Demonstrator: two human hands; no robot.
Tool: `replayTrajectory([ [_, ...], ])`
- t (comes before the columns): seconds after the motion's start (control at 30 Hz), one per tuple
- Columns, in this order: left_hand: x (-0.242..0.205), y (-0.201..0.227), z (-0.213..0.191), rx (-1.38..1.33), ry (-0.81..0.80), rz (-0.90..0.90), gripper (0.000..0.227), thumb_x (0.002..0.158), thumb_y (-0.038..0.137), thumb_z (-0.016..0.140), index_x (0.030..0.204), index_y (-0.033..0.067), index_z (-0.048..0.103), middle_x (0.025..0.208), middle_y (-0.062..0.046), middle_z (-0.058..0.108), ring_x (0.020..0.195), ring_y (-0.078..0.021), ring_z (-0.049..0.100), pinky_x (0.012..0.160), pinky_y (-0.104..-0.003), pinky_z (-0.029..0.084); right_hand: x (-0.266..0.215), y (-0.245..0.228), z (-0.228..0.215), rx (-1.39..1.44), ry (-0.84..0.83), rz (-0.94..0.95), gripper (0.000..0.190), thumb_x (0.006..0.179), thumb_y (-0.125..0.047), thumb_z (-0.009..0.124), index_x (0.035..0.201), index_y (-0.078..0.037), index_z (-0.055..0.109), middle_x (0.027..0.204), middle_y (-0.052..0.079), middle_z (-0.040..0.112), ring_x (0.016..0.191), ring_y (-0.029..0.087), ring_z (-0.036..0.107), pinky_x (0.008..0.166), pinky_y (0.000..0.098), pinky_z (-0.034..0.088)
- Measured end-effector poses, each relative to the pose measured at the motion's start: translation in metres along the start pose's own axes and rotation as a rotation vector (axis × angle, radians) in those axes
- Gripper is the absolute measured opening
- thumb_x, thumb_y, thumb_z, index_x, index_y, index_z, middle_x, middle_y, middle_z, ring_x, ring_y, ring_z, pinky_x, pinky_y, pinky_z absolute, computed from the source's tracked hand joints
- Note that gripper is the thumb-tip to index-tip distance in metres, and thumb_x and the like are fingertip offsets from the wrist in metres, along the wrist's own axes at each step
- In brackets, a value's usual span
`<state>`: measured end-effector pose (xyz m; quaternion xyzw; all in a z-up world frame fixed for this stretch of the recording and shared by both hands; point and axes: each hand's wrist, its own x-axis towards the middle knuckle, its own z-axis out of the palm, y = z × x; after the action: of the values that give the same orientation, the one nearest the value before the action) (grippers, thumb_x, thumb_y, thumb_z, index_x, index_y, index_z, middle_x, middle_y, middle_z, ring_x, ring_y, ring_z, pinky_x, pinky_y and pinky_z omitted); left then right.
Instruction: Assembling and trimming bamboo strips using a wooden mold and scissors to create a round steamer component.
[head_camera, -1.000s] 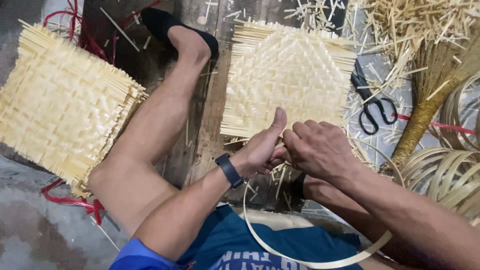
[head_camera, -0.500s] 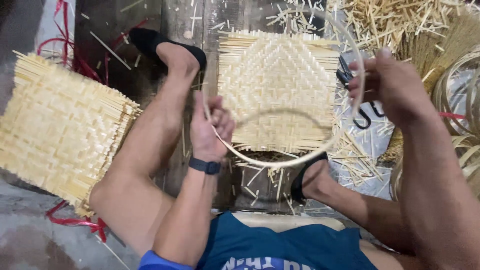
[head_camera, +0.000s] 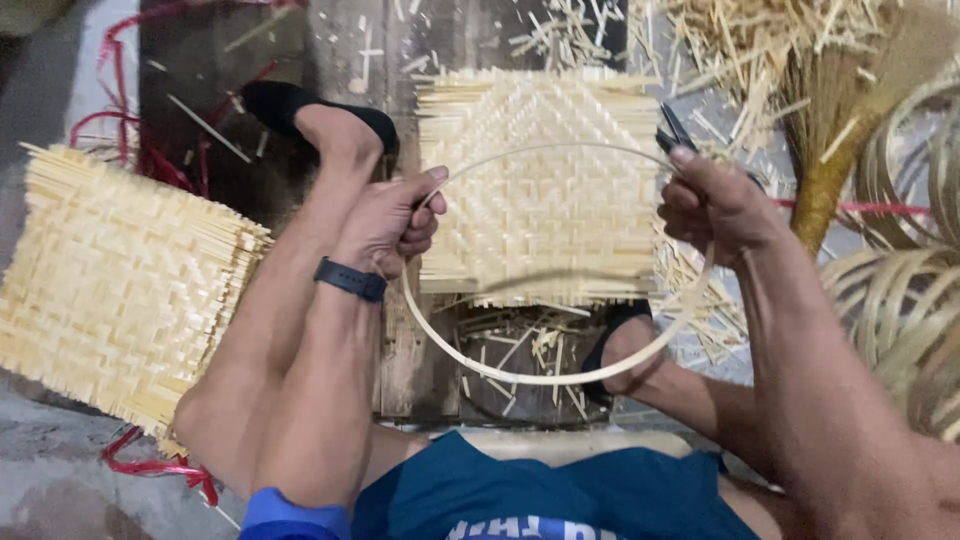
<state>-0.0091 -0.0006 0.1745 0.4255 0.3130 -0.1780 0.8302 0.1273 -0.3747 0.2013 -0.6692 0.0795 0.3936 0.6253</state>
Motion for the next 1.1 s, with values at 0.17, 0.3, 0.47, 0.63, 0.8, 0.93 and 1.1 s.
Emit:
replayTrajectory([
  [0.17,0.018,-0.015,-0.015,-0.196,0.015,0.018,0.035,0.101,0.037,0.067,0.086,0.0054,0.064,0.056,0.005,0.048,0.041,-0.0050,0.036,0.035,-0.020,0.028,-0.012,-0.011,0.016,0.072,0.039,-0.081,0.044,0.101,-0.050,0.062,0.078,-0.013,0.060,0.063,0.000,0.052,0.052,0.013,0.049,0.050,0.0284,0.043],
  [0.3,0.044,-0.030,-0.009,-0.371,0.235,0.219,0.030,0.097,0.037,0.067,0.093,0.0072,0.068,0.068,-0.003,0.060,0.050,-0.0088,0.050,0.041,-0.021,0.041,0.009,0.024,0.007,-0.202,0.305,-0.136,0.033,0.093,-0.032,0.074,0.113,-0.006,0.076,0.089,0.005,0.074,0.075,0.012,0.071,0.071,0.0289,0.062],
  [0.47,0.091,-0.077,-0.036,0.077,0.515,0.395,0.022,0.085,0.015,0.078,0.105,0.0062,0.074,0.085,-0.005,0.073,0.067,-0.0111,0.066,0.058,-0.024,0.057,0.044,0.066,0.003,-0.453,0.465,-0.257,0.037,0.088,-0.017,0.078,0.123,-0.006,0.073,0.089,0.009,0.075,0.074,0.016,0.071,0.066,0.0334,0.057],
  [0.63,0.110,-0.093,-0.050,0.581,0.634,0.524,0.037,0.075,0.001,0.083,0.111,0.0044,0.080,0.083,-0.010,0.075,0.073,-0.0141,0.068,0.069,-0.027,0.056,0.073,0.089,0.000,-0.768,0.577,-0.573,0.026,0.084,-0.006,0.081,0.109,-0.002,0.079,0.093,0.013,0.075,0.078,0.019,0.072,0.071,0.0321,0.056],
  [0.8,0.097,-0.080,-0.040,0.743,0.724,0.380,0.030,0.069,0.006,0.085,0.099,0.0059,0.081,0.081,-0.008,0.079,0.072,-0.0148,0.074,0.072,-0.029,0.058,0.079,0.088,-0.001,-0.768,0.629,-0.665,0.024,0.093,-0.011,0.078,0.116,-0.006,0.080,0.090,0.014,0.075,0.077,0.023,0.071,0.073,0.0347,0.055],
  [0.93,0.096,-0.086,-0.045,0.780,0.714,0.384,0.026,0.069,0.008,0.087,0.094,0.0042,0.081,0.080,-0.010,0.079,0.072,-0.0172,0.075,0.072,-0.030,0.059,0.076,0.087,-0.002,-0.835,0.693,-0.535,0.018,0.091,-0.018,0.082,0.101,-0.004,0.080,0.083,0.015,0.075,0.075,0.026,0.074,0.073,0.0367,0.056],
  [1.1,0.105,-0.093,-0.052,0.826,0.744,0.398,0.025,0.070,0.008,0.090,0.094,0.0050,0.082,0.084,-0.009,0.079,0.071,-0.0145,0.075,0.073,-0.030,0.059,0.077,0.088,-0.003,-0.904,0.690,-0.593,0.017,0.089,-0.018,0.081,0.096,-0.003,0.080,0.083,0.017,0.075,0.075,0.029,0.074,0.074,0.0387,0.058],
])
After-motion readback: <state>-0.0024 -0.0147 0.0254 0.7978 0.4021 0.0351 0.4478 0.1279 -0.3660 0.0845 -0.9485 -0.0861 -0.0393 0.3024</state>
